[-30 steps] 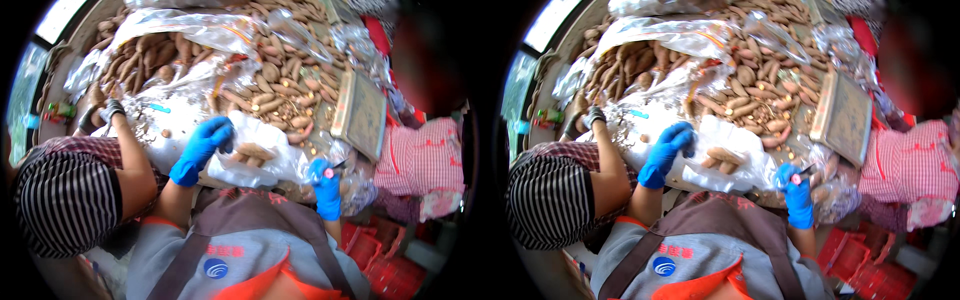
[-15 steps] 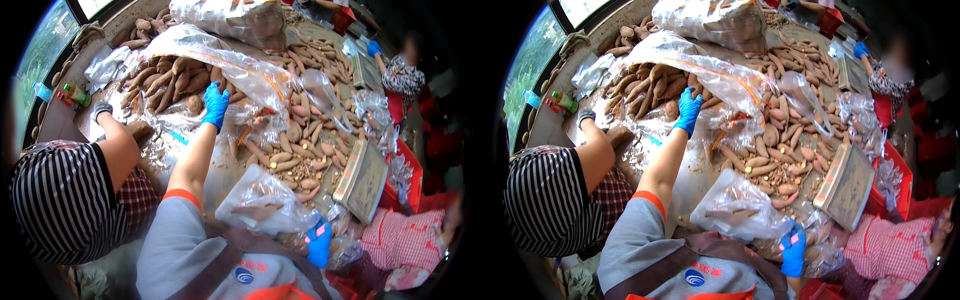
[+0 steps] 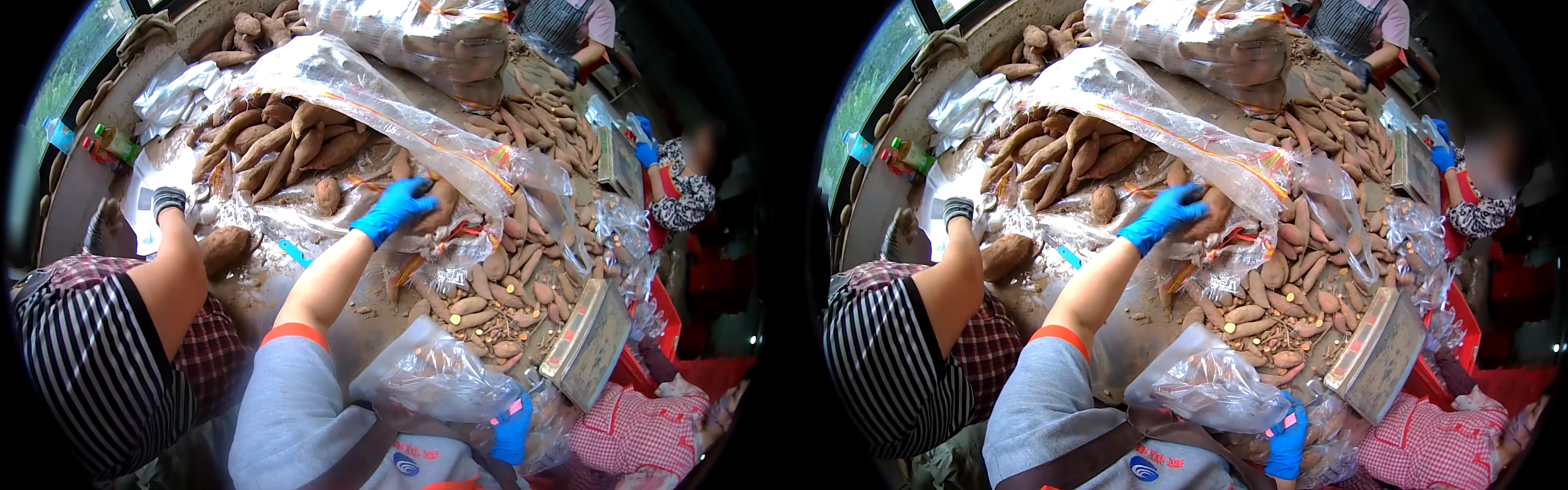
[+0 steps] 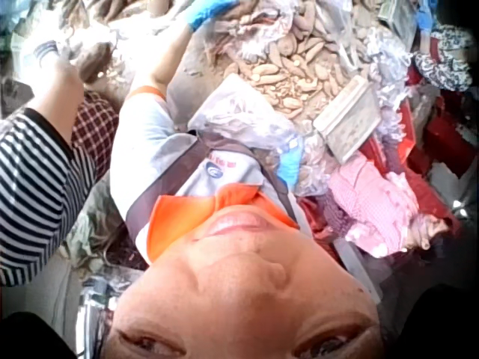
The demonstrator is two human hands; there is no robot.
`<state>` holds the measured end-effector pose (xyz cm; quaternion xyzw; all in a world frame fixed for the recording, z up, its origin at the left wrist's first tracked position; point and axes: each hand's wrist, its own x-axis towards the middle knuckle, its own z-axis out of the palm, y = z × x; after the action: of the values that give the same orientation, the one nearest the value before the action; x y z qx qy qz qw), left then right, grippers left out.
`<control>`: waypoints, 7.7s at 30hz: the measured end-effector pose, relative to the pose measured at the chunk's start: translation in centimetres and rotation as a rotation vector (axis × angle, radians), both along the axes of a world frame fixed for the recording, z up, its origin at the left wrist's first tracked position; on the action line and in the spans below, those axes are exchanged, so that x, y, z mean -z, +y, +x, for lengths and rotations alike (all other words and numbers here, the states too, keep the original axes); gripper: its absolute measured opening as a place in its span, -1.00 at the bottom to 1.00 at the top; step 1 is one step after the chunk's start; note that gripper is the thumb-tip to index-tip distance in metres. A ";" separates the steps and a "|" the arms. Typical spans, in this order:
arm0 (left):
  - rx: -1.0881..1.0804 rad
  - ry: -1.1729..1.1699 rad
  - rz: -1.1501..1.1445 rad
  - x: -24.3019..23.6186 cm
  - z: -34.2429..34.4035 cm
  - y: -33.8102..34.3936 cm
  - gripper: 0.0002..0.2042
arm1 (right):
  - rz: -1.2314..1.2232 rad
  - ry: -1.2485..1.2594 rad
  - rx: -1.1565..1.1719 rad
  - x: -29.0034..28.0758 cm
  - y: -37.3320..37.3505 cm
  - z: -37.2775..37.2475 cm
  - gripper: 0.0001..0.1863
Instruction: The person sorts sweet potatoes by picking them from a large pile on a table, placing them into plastic bags, and then assists in moving a large heavy sack of potatoes onto the table.
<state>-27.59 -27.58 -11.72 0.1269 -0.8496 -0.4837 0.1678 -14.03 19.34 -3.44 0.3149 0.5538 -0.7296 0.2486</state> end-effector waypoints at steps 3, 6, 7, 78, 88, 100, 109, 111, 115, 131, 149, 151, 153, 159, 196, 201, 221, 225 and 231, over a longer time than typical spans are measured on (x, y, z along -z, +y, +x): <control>-0.624 0.200 -0.507 -2.9 2.2 -4.3 -0.61 | 0.029 0.099 0.013 -1.1 -0.8 -0.2 -0.66; -0.875 -0.052 -0.625 -3.6 5.8 -9.6 -0.50 | -0.009 0.040 -0.032 -0.5 1.0 -0.1 -0.64; -0.777 -0.054 -0.754 -2.1 7.0 -11.6 -0.45 | -0.049 0.011 -0.024 -0.7 0.7 -0.1 -0.64; 0.197 -0.407 -0.537 -4.9 8.6 16.9 -0.27 | -0.277 0.551 -0.226 -2.9 0.6 0.2 -0.63; 0.609 -0.196 0.662 -11.2 17.7 20.6 -0.17 | 0.300 1.149 -0.415 -2.6 -1.3 -2.8 -0.83; 0.646 -0.181 0.865 -16.8 19.8 22.5 -0.13 | 0.355 0.768 -0.817 -1.2 -2.7 -7.3 -0.86; 0.506 -0.200 0.663 -15.2 18.1 22.5 -0.17 | 0.430 1.389 -0.799 -8.8 -7.0 -4.3 -0.66; 0.528 -0.244 0.690 -15.5 18.2 22.4 -0.17 | 0.066 1.136 -0.654 -8.8 -7.9 -3.3 -0.63; 0.588 -0.224 0.547 -14.1 18.0 22.5 -0.18 | -0.376 0.479 -0.443 -7.3 -8.4 -2.1 -0.73; 0.042 0.100 1.896 -8.8 12.7 19.8 -0.75 | 0.345 1.293 -0.455 -4.7 -8.2 -3.2 -0.67; 0.291 -0.401 1.616 -10.5 15.7 23.2 -0.60 | 0.574 1.755 -1.455 -4.8 -9.3 1.7 -0.84; 0.319 -0.288 1.690 -10.2 15.5 22.8 -0.56 | 0.441 1.679 -1.284 -5.4 -9.2 1.6 -0.82; 0.418 -0.109 1.853 -10.9 14.8 21.9 -0.56 | 0.223 1.568 -0.985 -5.9 -7.5 -0.7 -0.77; 0.494 0.225 1.887 -13.1 15.4 21.1 -0.44 | 0.568 1.146 -0.529 -4.8 -3.8 -7.6 -0.73; 0.791 -0.041 1.704 -12.5 19.8 23.1 -0.03 | -0.032 1.141 -0.794 -9.4 -10.1 -3.5 -0.68; 0.976 -0.135 1.712 -11.9 20.3 22.1 -0.06 | -0.054 1.118 -0.728 -9.1 -10.6 -2.9 -0.71; 0.729 -0.133 1.548 -14.4 19.8 21.5 -0.27 | -0.126 0.614 -0.581 -8.5 -10.9 -4.3 -0.75; 0.711 -0.103 1.382 -14.5 19.1 21.3 -0.33 | -0.163 0.566 -0.692 -9.1 -10.4 -4.3 -0.72; 0.583 -0.108 1.326 -13.4 19.0 21.4 -0.40 | -0.287 0.607 -0.770 -10.1 -10.2 -3.6 -0.63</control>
<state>-8.64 -6.14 1.66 -0.0060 -0.3842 -0.9151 -0.1224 -17.66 9.16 6.69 -0.1755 0.5710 -0.7125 0.3681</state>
